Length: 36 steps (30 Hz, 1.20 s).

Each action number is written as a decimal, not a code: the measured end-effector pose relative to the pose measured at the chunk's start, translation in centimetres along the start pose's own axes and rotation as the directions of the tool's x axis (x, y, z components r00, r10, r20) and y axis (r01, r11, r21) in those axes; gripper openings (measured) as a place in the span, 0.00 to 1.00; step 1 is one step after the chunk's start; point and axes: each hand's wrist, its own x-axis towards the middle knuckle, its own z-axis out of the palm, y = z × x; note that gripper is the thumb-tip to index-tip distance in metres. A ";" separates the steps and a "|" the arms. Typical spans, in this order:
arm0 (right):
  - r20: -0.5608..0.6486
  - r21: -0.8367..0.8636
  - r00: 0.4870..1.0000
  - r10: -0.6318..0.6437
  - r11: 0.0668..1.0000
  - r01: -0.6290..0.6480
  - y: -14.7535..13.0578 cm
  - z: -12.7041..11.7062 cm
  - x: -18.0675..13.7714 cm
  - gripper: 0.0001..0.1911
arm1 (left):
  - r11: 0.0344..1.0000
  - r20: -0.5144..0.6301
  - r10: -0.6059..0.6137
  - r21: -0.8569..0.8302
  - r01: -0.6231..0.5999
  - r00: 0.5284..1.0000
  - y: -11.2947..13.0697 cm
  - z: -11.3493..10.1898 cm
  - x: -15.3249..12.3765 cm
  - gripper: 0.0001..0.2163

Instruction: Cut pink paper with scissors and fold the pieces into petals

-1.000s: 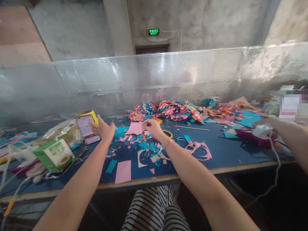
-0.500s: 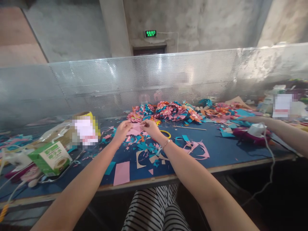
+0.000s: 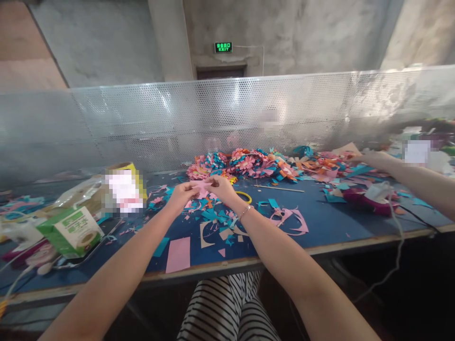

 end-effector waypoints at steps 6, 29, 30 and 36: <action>-0.006 -0.036 1.000 -0.023 0.999 0.023 0.5 -0.1 0.2 0.12 | 1.000 -0.009 -0.022 -0.010 0.022 1.000 0.0 -0.1 0.1 0.12; -0.033 0.276 0.989 0.142 0.953 -0.127 -0.8 0.5 -0.2 0.16 | 0.960 0.110 -0.020 0.280 -0.012 0.994 0.5 0.8 -0.7 0.07; -0.040 0.287 0.987 0.154 0.948 -0.137 -1.0 0.6 -0.2 0.16 | 0.960 0.113 -0.023 0.279 -0.010 0.993 0.5 0.8 -0.8 0.07; -0.044 0.326 0.984 0.171 0.934 -0.148 -1.2 0.7 -0.4 0.17 | 0.964 0.120 -0.029 0.264 -0.004 0.992 0.4 0.8 -0.8 0.08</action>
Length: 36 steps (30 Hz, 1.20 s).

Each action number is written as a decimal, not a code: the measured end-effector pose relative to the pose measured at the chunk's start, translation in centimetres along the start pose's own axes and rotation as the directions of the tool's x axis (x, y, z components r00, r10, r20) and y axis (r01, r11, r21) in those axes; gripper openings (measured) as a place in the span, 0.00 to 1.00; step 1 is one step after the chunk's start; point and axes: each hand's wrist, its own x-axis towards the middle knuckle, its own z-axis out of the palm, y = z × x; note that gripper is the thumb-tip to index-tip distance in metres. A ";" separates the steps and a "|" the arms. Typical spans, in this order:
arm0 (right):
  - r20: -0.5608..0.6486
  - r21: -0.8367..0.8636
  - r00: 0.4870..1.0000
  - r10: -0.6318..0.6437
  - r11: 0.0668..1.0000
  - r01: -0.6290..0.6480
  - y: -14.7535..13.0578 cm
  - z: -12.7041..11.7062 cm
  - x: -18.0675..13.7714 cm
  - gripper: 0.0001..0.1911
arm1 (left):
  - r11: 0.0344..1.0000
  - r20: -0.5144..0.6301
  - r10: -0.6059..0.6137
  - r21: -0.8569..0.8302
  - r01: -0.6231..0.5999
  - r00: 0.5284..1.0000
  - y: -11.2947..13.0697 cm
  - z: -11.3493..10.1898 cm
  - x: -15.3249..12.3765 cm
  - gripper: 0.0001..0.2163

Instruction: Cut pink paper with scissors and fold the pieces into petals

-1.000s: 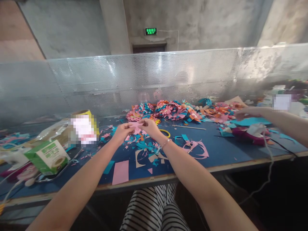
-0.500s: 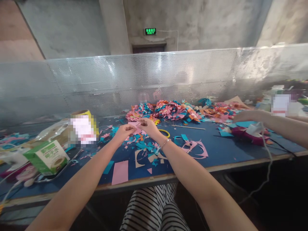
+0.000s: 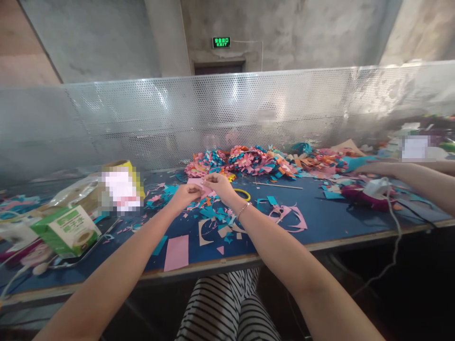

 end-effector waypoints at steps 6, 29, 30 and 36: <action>0.018 0.003 1.000 -0.026 1.000 0.026 0.0 0.0 0.1 0.17 | 1.000 0.006 0.000 -0.020 0.000 1.000 0.2 0.0 -0.1 0.09; -0.037 -0.033 0.999 -0.007 0.999 0.006 -0.4 -0.3 -0.3 0.18 | 0.992 0.012 0.029 0.123 -0.030 1.000 0.8 -0.2 -0.2 0.06; -0.038 -0.030 0.999 -0.003 1.000 0.002 -0.4 -0.3 -0.3 0.18 | 0.992 0.011 0.027 0.123 -0.028 1.000 0.8 -0.2 -0.2 0.06; -0.073 0.026 0.997 0.034 0.999 -0.032 -0.7 -0.2 -0.5 0.20 | 0.995 -0.002 -0.013 0.098 0.013 1.000 0.9 -0.1 -0.2 0.05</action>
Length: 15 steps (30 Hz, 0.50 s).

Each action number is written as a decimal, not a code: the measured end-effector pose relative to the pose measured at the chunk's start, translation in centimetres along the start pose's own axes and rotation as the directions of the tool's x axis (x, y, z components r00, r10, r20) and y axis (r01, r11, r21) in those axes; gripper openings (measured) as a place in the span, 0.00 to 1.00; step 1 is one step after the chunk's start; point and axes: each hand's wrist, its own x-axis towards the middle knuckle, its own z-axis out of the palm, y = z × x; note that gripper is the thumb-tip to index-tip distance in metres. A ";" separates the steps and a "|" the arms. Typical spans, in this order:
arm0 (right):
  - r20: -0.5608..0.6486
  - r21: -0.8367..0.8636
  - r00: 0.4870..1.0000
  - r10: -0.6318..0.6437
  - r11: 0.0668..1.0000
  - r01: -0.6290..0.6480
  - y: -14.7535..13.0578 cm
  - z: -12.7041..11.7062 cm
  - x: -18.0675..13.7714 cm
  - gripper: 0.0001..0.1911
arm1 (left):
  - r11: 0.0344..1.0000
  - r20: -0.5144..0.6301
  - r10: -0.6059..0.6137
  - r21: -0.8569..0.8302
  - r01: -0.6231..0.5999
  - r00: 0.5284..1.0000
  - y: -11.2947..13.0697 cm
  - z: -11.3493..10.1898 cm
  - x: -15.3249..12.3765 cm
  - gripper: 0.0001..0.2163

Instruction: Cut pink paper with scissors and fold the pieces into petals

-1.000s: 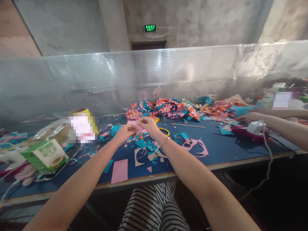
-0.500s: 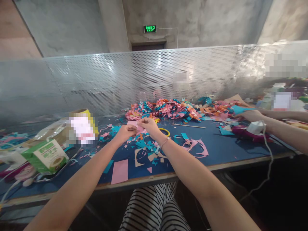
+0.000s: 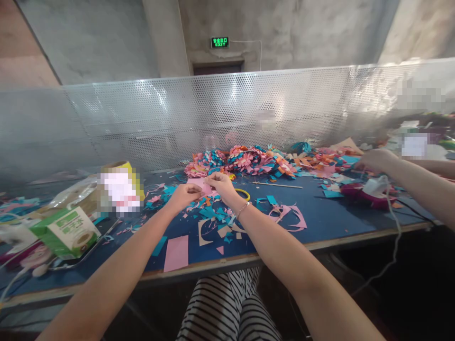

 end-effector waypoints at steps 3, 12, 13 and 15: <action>-0.010 0.013 1.000 -0.003 1.000 0.003 -0.1 0.1 -0.1 0.20 | 1.000 0.004 -0.020 -0.019 0.020 1.000 0.1 -0.1 -0.1 0.04; 0.094 -0.078 0.995 0.009 0.997 -0.001 0.8 -0.1 0.5 0.20 | 0.998 0.019 -0.049 -0.039 0.050 0.999 -0.6 -0.1 0.2 0.03; 0.113 -0.086 0.993 0.030 0.996 -0.020 0.9 -0.1 0.5 0.20 | 0.998 0.008 -0.045 -0.035 0.045 0.999 -0.6 -0.1 0.2 0.03; 0.130 -0.111 0.990 0.049 0.993 -0.035 1.1 -0.1 0.5 0.21 | 0.999 -0.007 -0.034 -0.032 0.034 0.999 -0.7 -0.1 0.3 0.03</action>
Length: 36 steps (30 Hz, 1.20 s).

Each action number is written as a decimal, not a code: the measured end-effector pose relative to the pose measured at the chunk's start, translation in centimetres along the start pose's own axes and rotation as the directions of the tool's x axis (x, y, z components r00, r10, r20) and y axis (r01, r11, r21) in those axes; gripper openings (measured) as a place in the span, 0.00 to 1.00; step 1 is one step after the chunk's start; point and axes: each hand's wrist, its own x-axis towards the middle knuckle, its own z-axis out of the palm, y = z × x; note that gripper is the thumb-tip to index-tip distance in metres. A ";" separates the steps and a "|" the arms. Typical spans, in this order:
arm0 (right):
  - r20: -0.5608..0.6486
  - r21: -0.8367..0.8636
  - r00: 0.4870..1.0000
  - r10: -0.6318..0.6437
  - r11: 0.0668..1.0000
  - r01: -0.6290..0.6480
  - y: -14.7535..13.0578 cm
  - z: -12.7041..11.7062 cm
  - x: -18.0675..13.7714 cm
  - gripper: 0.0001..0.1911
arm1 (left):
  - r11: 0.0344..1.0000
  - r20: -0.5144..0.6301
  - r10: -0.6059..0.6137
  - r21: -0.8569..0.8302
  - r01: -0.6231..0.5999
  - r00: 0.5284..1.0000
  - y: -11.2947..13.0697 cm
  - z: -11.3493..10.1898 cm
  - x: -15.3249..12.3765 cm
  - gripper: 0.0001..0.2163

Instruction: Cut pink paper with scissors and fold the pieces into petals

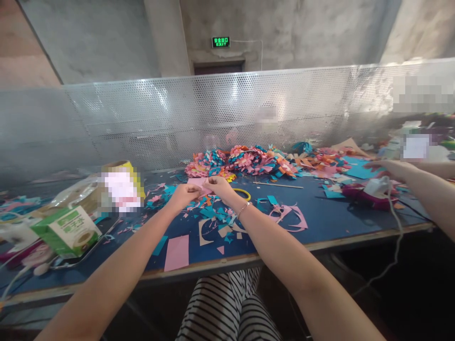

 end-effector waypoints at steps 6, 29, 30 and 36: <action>-0.007 -0.048 0.998 -0.068 0.997 0.067 0.2 -0.2 0.2 0.21 | 1.000 0.059 -0.004 0.010 0.003 0.998 0.1 -0.2 -0.1 0.04; -0.099 0.048 0.991 -0.087 0.995 0.092 -0.6 -0.1 -0.1 0.16 | 0.963 0.109 0.151 0.207 -0.171 0.982 0.4 -0.3 -0.3 0.08; -0.097 0.027 0.990 -0.102 0.994 0.105 -0.5 -0.2 -0.1 0.15 | 0.963 0.119 0.150 0.205 -0.172 0.982 0.4 -0.3 -0.4 0.09; -0.093 -0.086 0.984 -0.153 0.986 0.145 -0.3 -0.3 0.1 0.15 | 0.963 0.162 0.145 0.204 -0.177 0.976 0.4 -0.2 -0.5 0.09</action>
